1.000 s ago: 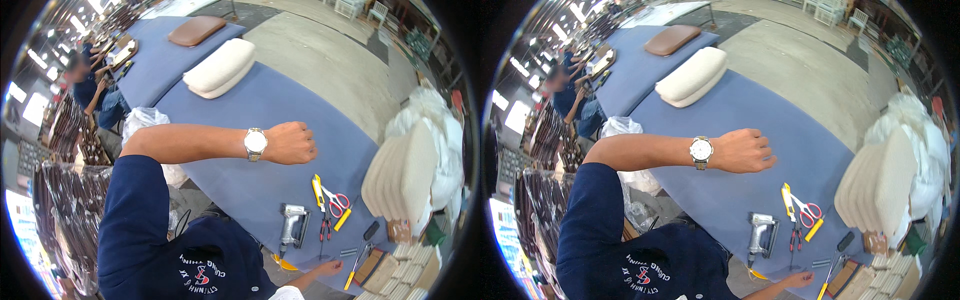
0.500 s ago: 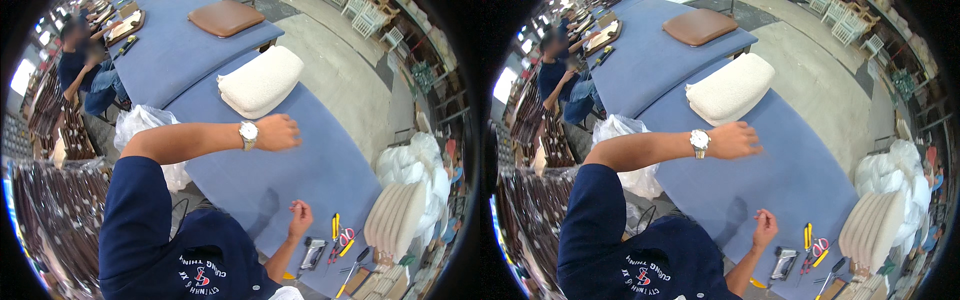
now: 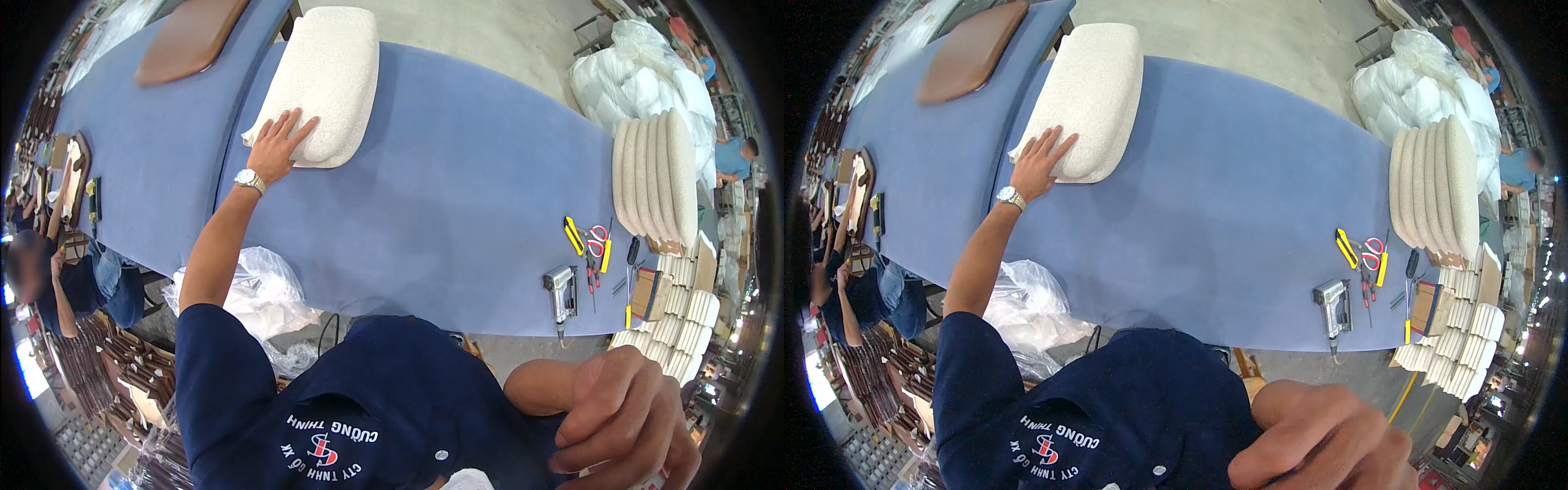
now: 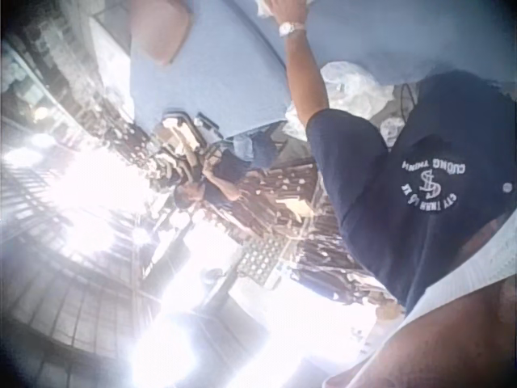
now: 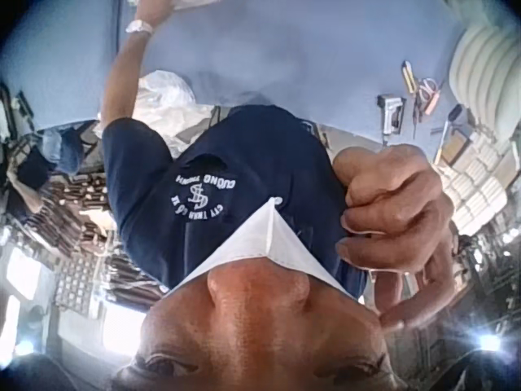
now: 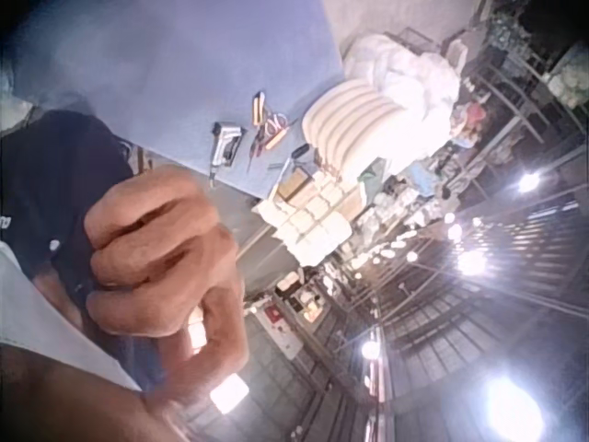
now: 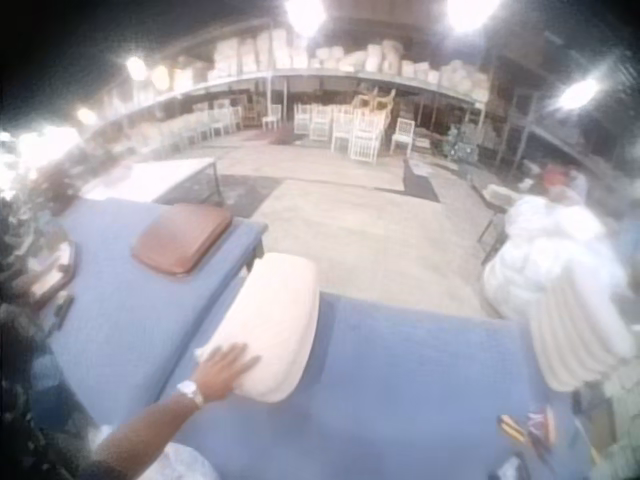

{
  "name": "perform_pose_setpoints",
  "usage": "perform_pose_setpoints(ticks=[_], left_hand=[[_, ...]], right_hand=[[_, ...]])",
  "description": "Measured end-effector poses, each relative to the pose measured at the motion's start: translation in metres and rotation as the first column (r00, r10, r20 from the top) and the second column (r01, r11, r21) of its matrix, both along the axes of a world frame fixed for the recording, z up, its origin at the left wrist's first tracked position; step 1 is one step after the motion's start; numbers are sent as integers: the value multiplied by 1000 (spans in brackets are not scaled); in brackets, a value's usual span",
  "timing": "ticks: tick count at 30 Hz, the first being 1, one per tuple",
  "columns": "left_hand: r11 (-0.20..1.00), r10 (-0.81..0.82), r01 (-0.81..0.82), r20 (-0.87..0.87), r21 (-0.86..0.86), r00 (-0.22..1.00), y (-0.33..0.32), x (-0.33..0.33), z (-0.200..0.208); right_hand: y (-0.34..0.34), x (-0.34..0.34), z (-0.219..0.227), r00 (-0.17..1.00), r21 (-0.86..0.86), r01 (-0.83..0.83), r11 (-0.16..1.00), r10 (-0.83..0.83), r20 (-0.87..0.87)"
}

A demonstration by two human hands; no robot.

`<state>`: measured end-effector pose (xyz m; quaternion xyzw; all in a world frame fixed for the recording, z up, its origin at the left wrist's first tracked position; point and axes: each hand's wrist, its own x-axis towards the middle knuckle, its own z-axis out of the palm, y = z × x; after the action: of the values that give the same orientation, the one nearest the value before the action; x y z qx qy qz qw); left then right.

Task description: The person assembles a cushion by folding fabric over foam, using a staple gun to secure the edges, and trimming excess fabric with a utility knife. The finished cushion is placed on the table.

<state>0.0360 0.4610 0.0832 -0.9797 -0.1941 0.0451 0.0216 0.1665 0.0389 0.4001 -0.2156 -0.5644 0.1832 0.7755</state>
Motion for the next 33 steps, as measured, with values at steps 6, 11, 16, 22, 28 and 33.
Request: perform_pose_setpoints(ticks=[6,11,16,22,28,33], left_hand=[[984,-174,133,506,117,845,-5,24,68],[1000,17,-10,704,-14,710,-48,33,196],[989,57,59,713,-137,699,-133,-30,275],[869,372,-75,546,-489,751,-254,-70,268],[941,184,71,673,-332,717,-346,-48,258],[974,183,-74,546,-215,817,-379,-65,244]], right_hand=[[7,-24,30,990,19,89,996,-91,108],[-45,-30,46,986,103,60,993,-75,151],[-76,-18,27,985,450,-26,893,-53,163],[-143,5,37,990,178,2,984,-27,138],[-87,83,-47,945,-151,317,936,-300,128],[-32,11,-86,697,-279,621,733,-353,624]])
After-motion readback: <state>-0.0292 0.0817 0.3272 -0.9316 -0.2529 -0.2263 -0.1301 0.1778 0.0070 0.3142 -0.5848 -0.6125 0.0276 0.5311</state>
